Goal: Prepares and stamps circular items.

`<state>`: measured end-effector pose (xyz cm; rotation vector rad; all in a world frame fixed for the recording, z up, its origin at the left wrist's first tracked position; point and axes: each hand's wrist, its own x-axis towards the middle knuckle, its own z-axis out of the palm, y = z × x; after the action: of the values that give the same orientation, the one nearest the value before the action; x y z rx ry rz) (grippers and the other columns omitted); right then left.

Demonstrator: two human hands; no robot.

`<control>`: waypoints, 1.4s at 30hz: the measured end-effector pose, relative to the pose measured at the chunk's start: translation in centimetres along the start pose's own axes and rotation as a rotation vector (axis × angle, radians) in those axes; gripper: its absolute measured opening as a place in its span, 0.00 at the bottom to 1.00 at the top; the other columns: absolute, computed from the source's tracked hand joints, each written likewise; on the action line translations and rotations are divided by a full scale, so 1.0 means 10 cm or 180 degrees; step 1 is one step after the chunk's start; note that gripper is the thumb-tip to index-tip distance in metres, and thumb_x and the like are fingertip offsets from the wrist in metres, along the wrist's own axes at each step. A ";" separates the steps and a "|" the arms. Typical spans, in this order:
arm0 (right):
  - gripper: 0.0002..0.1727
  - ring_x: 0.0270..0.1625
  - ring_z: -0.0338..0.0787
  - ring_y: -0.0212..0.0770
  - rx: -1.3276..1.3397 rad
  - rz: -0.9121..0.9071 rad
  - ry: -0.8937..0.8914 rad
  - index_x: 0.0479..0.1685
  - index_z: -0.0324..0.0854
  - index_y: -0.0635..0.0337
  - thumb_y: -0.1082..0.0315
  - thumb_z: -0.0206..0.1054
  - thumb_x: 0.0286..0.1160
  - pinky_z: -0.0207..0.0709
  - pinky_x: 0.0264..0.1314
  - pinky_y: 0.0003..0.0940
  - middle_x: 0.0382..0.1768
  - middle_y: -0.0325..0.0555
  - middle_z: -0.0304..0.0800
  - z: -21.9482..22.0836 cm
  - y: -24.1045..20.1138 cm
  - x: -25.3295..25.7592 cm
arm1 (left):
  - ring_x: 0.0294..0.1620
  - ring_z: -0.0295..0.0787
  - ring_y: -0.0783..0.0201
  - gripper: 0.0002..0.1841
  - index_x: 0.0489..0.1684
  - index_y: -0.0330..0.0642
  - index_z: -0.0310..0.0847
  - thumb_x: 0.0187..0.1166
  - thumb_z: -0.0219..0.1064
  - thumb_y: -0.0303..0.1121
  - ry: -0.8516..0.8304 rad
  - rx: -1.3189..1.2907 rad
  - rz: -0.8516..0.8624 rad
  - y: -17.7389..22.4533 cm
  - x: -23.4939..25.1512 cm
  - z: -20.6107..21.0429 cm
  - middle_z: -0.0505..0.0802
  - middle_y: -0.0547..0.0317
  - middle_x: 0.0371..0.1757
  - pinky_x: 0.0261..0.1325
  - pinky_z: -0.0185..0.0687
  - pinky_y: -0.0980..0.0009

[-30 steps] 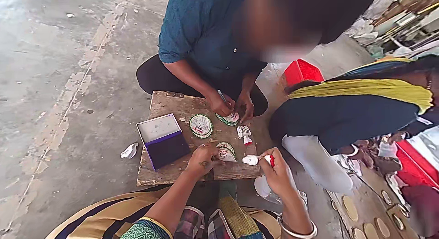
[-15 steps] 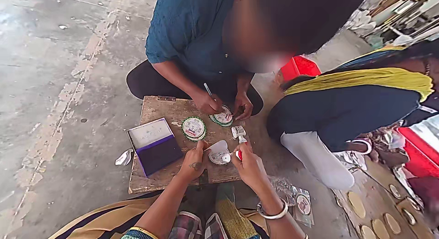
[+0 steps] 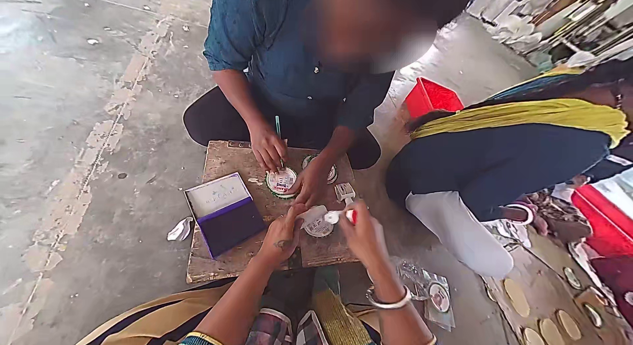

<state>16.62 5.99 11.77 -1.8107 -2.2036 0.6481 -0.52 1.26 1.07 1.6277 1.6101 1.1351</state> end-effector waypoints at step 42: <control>0.25 0.72 0.81 0.70 0.0067 0.0733 0.0917 0.69 0.76 0.75 0.68 0.70 0.77 0.73 0.74 0.58 0.68 0.74 0.79 0.60 0.70 -0.40 | 0.49 0.97 0.45 0.08 0.41 0.35 0.91 0.78 0.64 0.20 -0.0224 0.1551 0.1784 0.04 -0.19 0.08 0.98 0.46 0.40 0.60 0.87 0.49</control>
<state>21.06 1.91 3.69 -2.0213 -1.8165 0.4166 0.57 -0.48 0.71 2.5198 1.5001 0.9586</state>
